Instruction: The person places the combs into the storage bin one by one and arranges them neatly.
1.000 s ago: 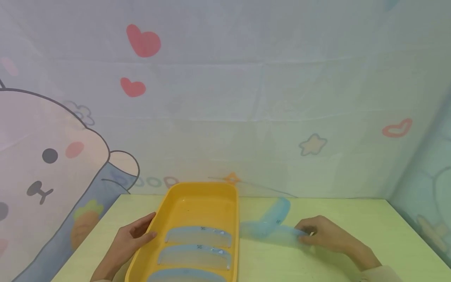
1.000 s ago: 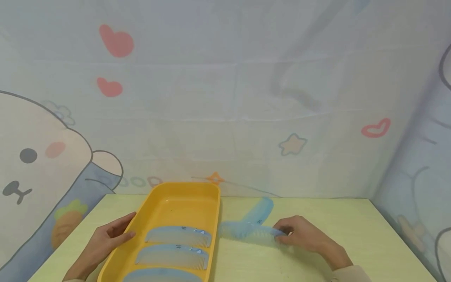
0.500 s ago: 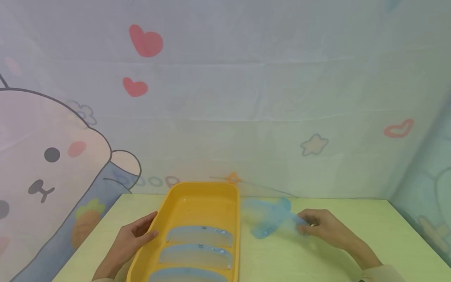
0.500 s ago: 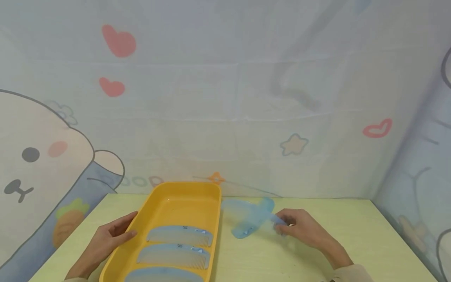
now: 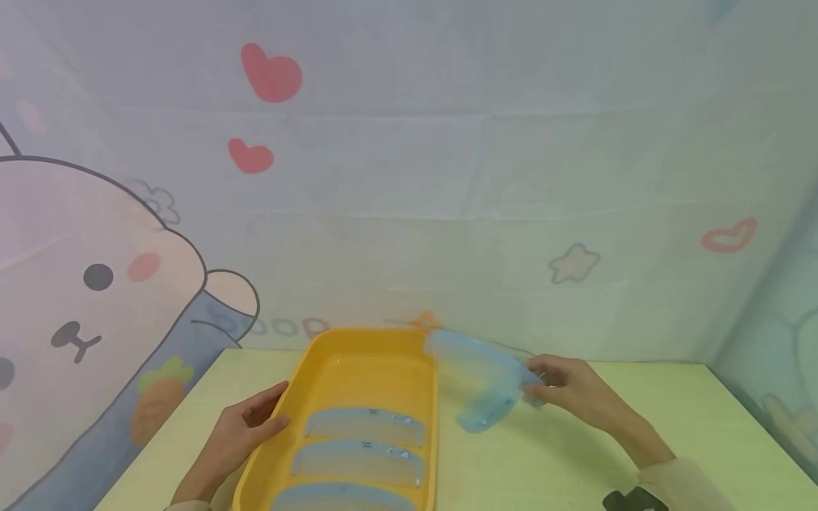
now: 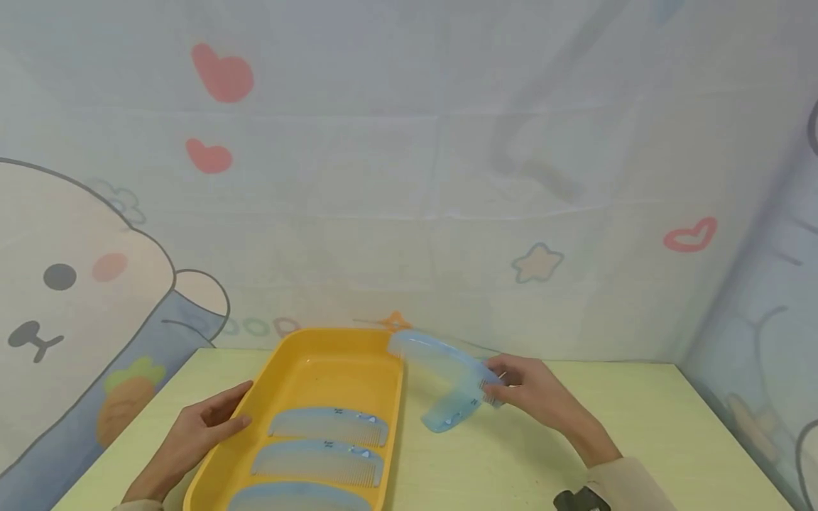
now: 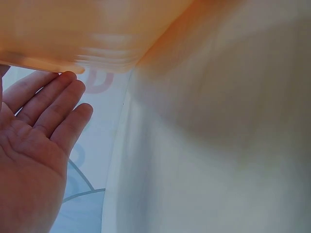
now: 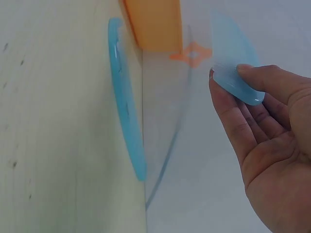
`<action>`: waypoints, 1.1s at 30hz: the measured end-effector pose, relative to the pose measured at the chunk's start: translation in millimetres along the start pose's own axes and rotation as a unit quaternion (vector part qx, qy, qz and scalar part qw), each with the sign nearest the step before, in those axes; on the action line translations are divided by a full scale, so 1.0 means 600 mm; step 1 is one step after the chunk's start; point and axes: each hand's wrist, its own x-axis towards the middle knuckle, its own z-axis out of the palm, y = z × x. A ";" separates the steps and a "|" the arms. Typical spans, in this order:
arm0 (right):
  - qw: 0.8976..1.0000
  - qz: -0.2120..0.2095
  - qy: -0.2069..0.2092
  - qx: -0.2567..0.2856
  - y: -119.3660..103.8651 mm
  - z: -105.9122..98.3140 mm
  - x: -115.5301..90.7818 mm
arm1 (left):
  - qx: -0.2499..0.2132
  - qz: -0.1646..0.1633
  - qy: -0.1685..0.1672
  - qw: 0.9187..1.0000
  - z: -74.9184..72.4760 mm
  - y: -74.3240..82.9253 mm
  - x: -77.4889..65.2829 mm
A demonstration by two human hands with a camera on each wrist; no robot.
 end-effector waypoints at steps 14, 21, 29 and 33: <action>0.999 0.006 0.035 -0.004 -0.042 0.043 0.070 | -0.019 0.001 -0.006 1.000 0.000 -0.002 0.000; 1.000 0.000 0.020 0.021 -0.057 0.072 0.102 | -0.014 -0.003 -0.001 1.000 0.000 0.002 -0.002; 1.000 -0.001 0.010 0.021 -0.059 0.105 0.137 | -0.017 0.003 -0.002 1.000 -0.001 -0.003 0.000; 0.999 0.003 0.001 0.033 -0.061 0.117 0.152 | -0.020 0.011 -0.006 1.000 -0.001 -0.006 0.001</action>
